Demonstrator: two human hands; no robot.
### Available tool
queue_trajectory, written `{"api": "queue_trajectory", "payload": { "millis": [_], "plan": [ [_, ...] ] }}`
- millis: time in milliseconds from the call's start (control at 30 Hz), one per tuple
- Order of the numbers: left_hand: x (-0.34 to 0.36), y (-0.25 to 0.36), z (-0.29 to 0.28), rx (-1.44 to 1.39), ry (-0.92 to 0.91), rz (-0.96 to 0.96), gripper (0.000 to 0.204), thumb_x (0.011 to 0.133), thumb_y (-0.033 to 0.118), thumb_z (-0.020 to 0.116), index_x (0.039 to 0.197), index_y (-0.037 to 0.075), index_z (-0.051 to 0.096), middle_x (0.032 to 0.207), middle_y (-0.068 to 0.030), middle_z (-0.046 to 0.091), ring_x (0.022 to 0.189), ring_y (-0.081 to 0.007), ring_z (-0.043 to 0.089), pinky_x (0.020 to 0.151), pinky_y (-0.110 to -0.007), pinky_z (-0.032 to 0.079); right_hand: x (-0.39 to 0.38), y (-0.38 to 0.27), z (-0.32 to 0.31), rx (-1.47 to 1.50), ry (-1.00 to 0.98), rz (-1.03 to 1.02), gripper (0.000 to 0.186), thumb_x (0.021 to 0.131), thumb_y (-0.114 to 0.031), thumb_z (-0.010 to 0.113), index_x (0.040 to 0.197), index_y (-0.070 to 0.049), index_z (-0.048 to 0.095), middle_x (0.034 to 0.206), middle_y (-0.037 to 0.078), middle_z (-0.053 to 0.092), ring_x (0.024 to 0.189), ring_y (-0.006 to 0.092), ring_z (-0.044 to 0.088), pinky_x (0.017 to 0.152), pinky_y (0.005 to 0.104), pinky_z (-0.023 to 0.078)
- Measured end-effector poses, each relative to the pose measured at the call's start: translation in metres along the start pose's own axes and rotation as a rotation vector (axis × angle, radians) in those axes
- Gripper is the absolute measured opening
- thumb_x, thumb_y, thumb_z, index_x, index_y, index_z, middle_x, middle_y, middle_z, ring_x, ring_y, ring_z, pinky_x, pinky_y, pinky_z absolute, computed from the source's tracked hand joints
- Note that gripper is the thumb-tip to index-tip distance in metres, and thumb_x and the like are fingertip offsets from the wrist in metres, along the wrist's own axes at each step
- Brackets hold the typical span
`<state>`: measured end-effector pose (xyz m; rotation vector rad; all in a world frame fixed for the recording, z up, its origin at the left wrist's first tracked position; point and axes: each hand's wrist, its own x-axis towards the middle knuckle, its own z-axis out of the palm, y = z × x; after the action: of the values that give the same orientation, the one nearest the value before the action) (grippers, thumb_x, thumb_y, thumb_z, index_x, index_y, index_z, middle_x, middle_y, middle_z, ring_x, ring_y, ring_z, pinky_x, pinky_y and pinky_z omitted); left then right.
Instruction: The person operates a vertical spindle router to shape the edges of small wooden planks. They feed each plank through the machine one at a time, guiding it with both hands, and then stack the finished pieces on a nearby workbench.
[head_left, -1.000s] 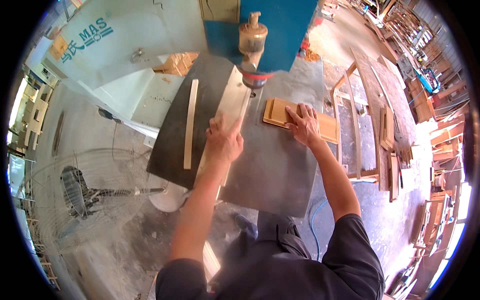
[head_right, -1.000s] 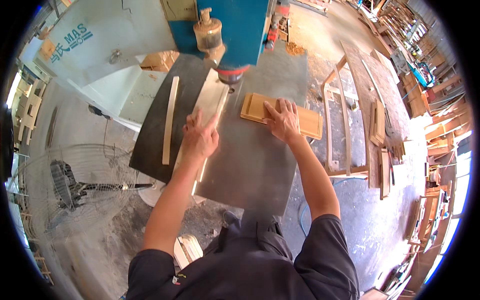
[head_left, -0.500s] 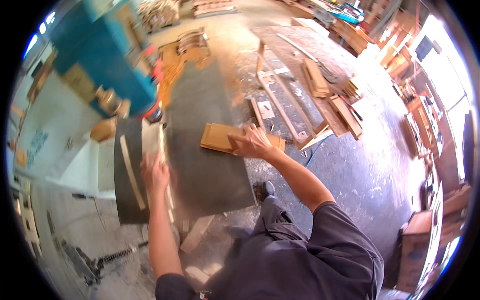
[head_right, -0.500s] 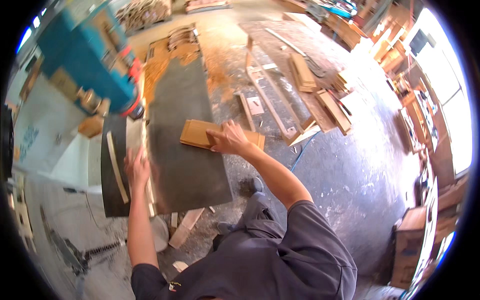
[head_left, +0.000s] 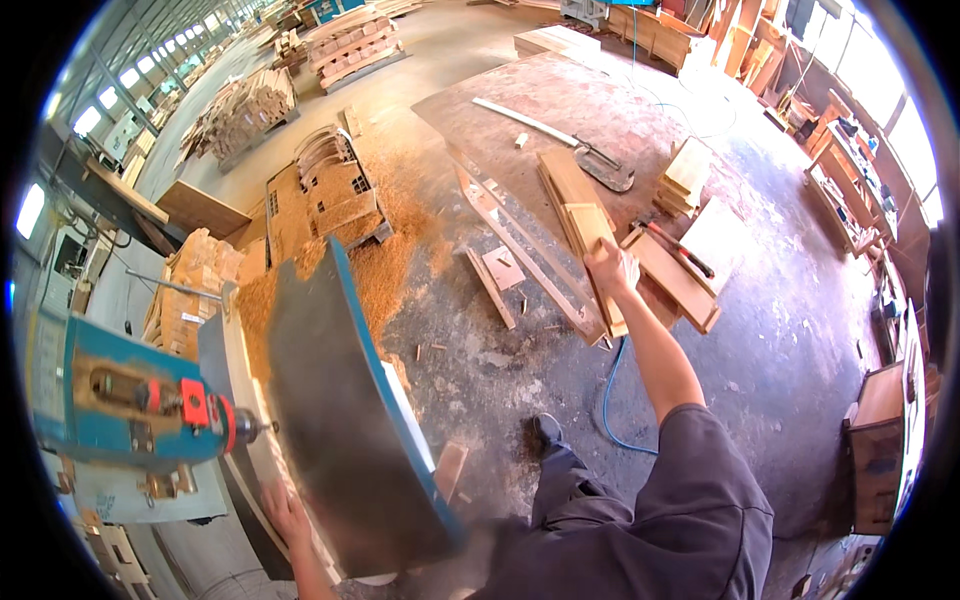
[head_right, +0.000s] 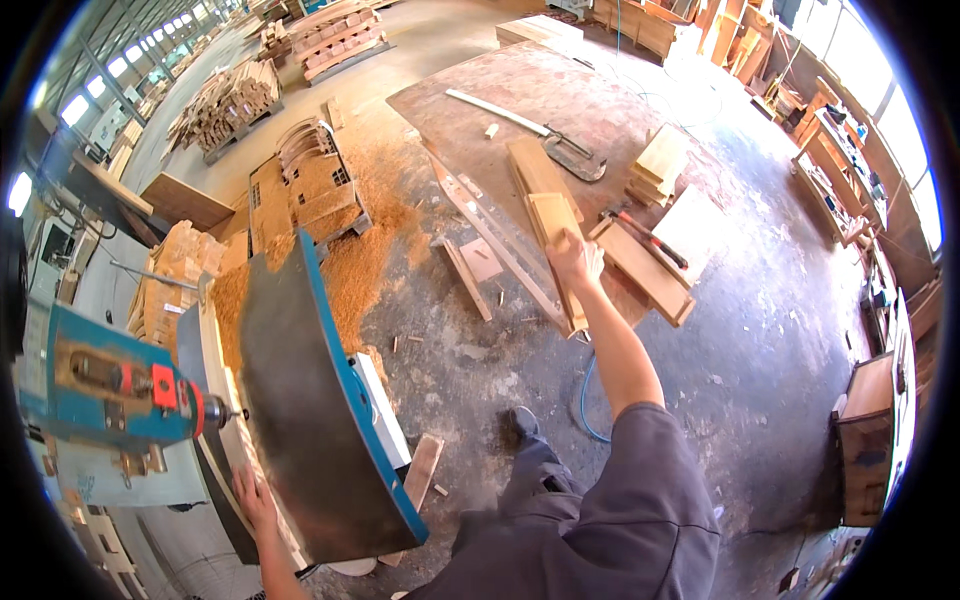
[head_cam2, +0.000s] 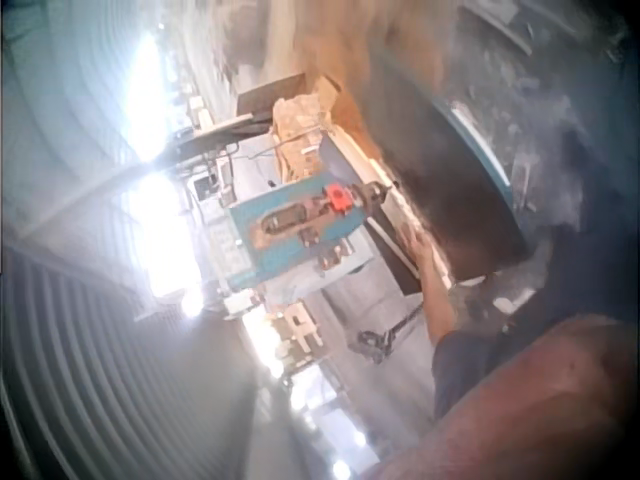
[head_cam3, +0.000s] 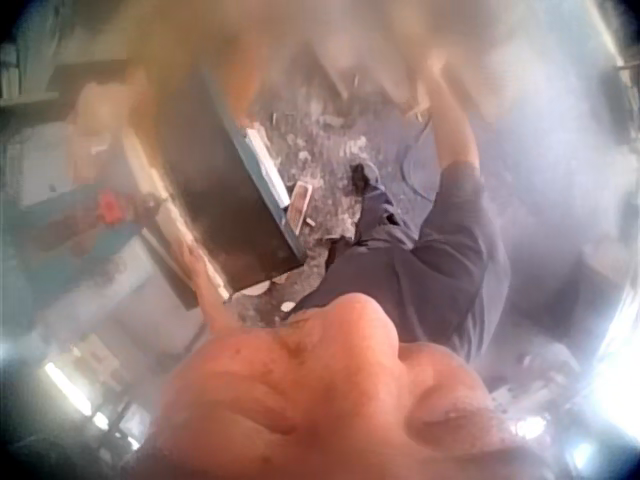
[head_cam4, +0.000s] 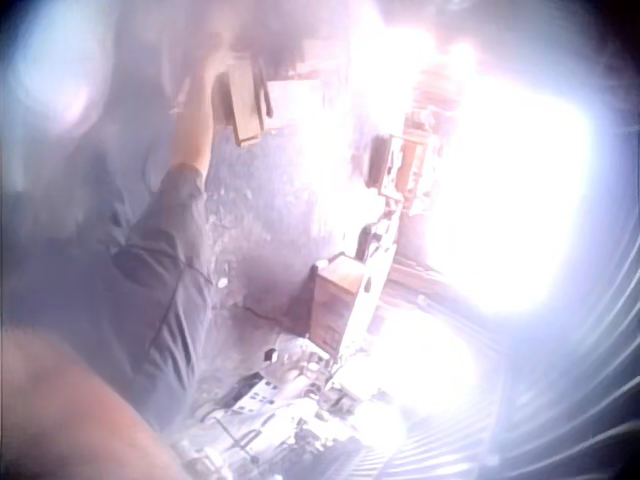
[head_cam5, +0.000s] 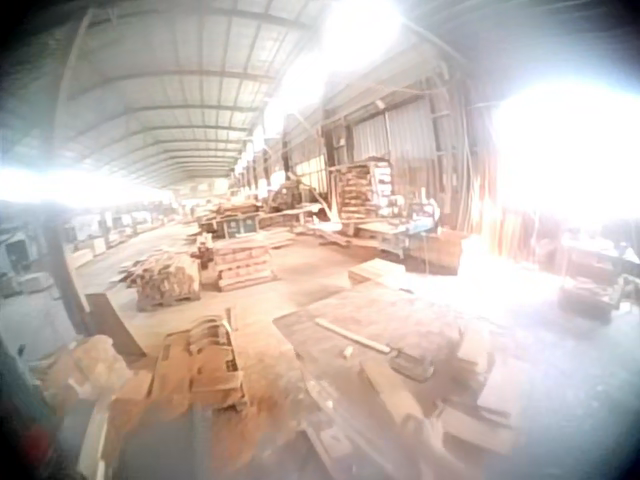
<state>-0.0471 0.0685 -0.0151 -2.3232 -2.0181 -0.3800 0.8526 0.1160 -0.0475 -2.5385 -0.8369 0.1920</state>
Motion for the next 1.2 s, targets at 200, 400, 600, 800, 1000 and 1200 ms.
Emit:
{"api": "queue_trajectory", "payload": {
  "millis": [200, 400, 600, 800, 1000, 1200],
  "plan": [
    [0.011, 0.013, 0.006, 0.073, -0.097, -0.076, 0.056, 0.109, 0.02, 0.054, 0.163, 0.008, 0.053, 0.17, -0.0339, 0.04, 0.151, -0.0563, 0.042, 0.129, -0.059, 0.033, 0.183, -0.004, 0.011, -0.009, 0.077, 0.057, 0.051, 0.093, -0.04, 0.07, 0.139, -0.018, 0.077, 0.136, 0.024, 0.074, 0.13, 0.0475, 0.065, 0.113, 0.0531, 0.053],
    [-0.009, 0.009, -0.007, 0.12, -0.107, -0.085, 0.056, 0.112, 0.024, 0.05, 0.165, 0.007, 0.05, 0.172, -0.0323, 0.037, 0.155, -0.0531, 0.041, 0.129, -0.056, 0.034, 0.164, 0.059, -0.03, -0.093, -0.008, -0.105, 0.054, 0.093, -0.035, 0.072, 0.142, -0.015, 0.075, 0.145, 0.021, 0.07, 0.135, 0.0401, 0.064, 0.117, 0.0498, 0.05],
    [-0.002, 0.015, -0.001, 0.157, -0.129, -0.123, 0.056, 0.113, 0.027, 0.051, 0.167, 0.009, 0.049, 0.173, -0.0319, 0.036, 0.156, -0.0514, 0.041, 0.13, -0.055, 0.034, 0.037, 0.16, -0.058, -0.496, -0.16, -0.124, 0.084, 0.086, -0.046, 0.085, 0.161, -0.024, 0.055, 0.164, 0.026, 0.049, 0.144, 0.0471, 0.054, 0.121, 0.0571, 0.043],
    [-0.011, 0.006, 0.006, 0.192, -0.047, -0.092, 0.054, 0.106, 0.017, 0.062, 0.16, 0.012, 0.059, 0.164, -0.0306, 0.05, 0.148, -0.0509, 0.05, 0.125, -0.058, 0.04, 0.034, 0.2, -0.044, -0.441, -0.112, -0.196, 0.081, 0.094, -0.046, 0.078, 0.167, -0.028, 0.047, 0.169, 0.031, 0.042, 0.149, 0.0521, 0.049, 0.121, 0.0589, 0.045],
    [-0.003, 0.032, 0.003, 0.076, 0.098, -0.145, 0.059, 0.095, 0.016, 0.07, 0.153, 0.024, 0.068, 0.158, -0.0281, 0.055, 0.142, -0.0496, 0.054, 0.115, -0.059, 0.047, -0.023, 0.241, -0.053, -0.343, 0.282, -0.23, 0.064, 0.09, -0.046, 0.081, 0.149, -0.023, 0.072, 0.141, 0.024, 0.073, 0.122, 0.0435, 0.073, 0.103, 0.0523, 0.058],
    [-0.009, 0.047, -0.002, 0.118, 0.14, -0.161, 0.058, 0.098, 0.027, 0.071, 0.155, 0.032, 0.064, 0.163, -0.0229, 0.051, 0.142, -0.0481, 0.052, 0.111, -0.061, 0.048, -0.211, 0.131, -0.129, 0.758, -0.65, -0.036, 0.064, 0.09, -0.019, 0.078, 0.15, 0.001, 0.067, 0.098, 0.004, 0.077, 0.086, 0.0141, 0.072, 0.074, 0.0349, 0.059]
  ]
}}
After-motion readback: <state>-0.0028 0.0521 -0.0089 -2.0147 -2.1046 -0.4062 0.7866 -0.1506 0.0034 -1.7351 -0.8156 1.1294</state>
